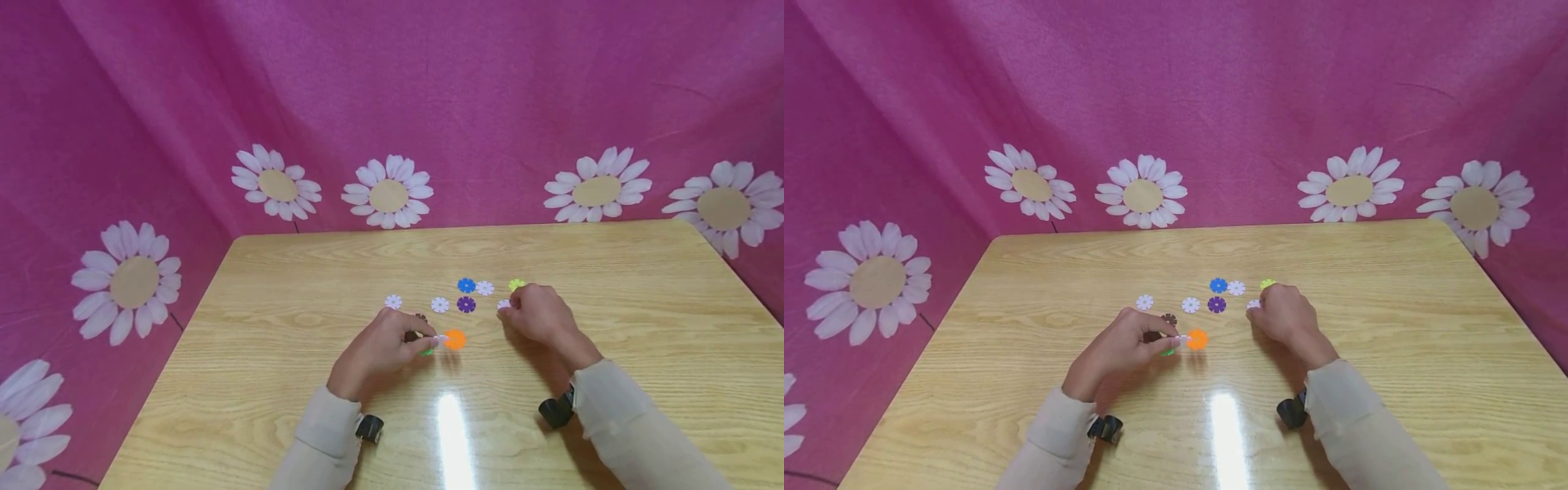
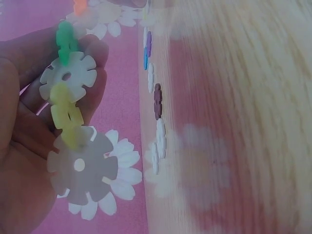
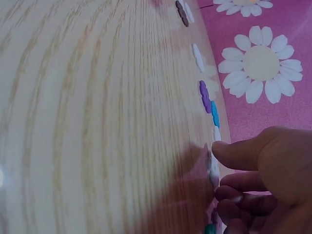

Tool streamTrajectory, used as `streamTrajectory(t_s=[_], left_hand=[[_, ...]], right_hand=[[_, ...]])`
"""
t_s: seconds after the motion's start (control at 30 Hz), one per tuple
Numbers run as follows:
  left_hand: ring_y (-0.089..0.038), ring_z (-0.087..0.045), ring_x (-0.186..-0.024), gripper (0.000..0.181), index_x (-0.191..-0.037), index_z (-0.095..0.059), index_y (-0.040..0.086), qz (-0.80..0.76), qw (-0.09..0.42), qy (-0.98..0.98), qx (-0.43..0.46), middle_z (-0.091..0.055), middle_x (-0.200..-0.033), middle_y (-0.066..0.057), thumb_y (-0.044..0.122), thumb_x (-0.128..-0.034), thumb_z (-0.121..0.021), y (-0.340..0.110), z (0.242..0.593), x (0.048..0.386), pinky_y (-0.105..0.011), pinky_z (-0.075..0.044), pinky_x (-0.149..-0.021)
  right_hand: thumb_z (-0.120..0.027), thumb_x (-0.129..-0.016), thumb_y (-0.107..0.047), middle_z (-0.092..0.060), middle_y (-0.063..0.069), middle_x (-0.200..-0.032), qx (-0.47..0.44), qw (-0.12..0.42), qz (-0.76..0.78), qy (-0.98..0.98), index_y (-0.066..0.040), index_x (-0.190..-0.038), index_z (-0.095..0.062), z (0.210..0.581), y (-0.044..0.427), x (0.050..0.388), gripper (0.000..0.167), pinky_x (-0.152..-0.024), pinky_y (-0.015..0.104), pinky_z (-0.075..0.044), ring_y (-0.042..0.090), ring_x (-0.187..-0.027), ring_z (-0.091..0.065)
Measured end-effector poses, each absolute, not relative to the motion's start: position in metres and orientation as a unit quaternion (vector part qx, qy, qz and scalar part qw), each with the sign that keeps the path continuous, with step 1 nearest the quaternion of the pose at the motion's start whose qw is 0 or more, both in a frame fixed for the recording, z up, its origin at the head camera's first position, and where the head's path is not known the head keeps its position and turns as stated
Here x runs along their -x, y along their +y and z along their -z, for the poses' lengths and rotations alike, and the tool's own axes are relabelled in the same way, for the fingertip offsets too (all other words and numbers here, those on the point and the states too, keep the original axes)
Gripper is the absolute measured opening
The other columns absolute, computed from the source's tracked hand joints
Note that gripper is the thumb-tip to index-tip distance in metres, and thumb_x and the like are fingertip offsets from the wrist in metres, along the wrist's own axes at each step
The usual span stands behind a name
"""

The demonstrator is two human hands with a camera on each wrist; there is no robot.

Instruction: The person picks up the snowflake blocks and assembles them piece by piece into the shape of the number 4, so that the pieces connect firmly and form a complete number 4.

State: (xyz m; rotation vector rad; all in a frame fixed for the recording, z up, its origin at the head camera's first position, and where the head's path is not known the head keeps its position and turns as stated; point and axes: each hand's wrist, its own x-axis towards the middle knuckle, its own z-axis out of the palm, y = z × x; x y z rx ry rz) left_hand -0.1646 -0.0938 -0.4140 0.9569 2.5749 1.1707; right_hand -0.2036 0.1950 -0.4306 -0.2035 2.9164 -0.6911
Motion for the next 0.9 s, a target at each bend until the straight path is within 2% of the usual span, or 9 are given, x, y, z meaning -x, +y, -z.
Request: streamTrajectory(t_s=[0.27,0.43,0.7,0.9], left_hand=[[-0.011,-0.053,-0.066,0.011,-0.096,-0.08,0.012,-0.388,0.082,0.864,-0.312,-0.066,-0.082,0.012,0.019,-0.0941,-0.073,-0.0933,0.4132,0.165,-0.022,-0.044,-0.058],[-0.01,-0.056,-0.068,0.011,-0.096,-0.08,0.012,-0.388,0.088,0.864,-0.308,-0.067,-0.082,0.012,0.02,-0.0942,-0.073,-0.093,0.4142,0.1655,-0.022,-0.047,-0.06],[-0.009,-0.058,-0.07,0.013,-0.099,-0.08,0.011,-0.391,0.086,0.863,-0.309,-0.069,-0.086,0.011,0.02,-0.0946,-0.072,-0.0946,0.4145,0.1659,-0.022,-0.049,-0.063],[-0.008,-0.055,-0.072,0.014,-0.1,-0.081,0.011,-0.386,0.086,0.87,-0.296,-0.068,-0.087,0.011,0.021,-0.0944,-0.073,-0.0956,0.4133,0.165,-0.023,-0.047,-0.065]], right_hand=[[-0.073,-0.091,-0.022,-0.052,0.004,-0.069,0.039,0.086,0.228,0.969,0.0,-0.087,-0.072,0.4313,0.1929,0.2073,0.022,-0.056,0.032,-0.037,0.021,-0.067,-0.048],[-0.075,-0.09,-0.021,-0.058,0.007,-0.077,0.019,0.105,0.235,0.966,0.003,-0.096,-0.072,0.4312,0.1907,0.2103,0.025,-0.061,0.033,-0.041,0.024,-0.073,-0.052],[-0.079,-0.086,-0.019,-0.058,0.009,-0.081,0.0,0.117,0.26,0.958,0.001,-0.094,-0.069,0.429,0.1898,0.212,0.024,-0.065,0.035,-0.043,0.027,-0.077,-0.053],[-0.083,-0.082,-0.015,-0.062,0.009,-0.084,0.021,0.093,0.269,0.958,0.002,-0.093,-0.07,0.4294,0.1906,0.2084,0.024,-0.069,0.038,-0.046,0.029,-0.08,-0.053]])
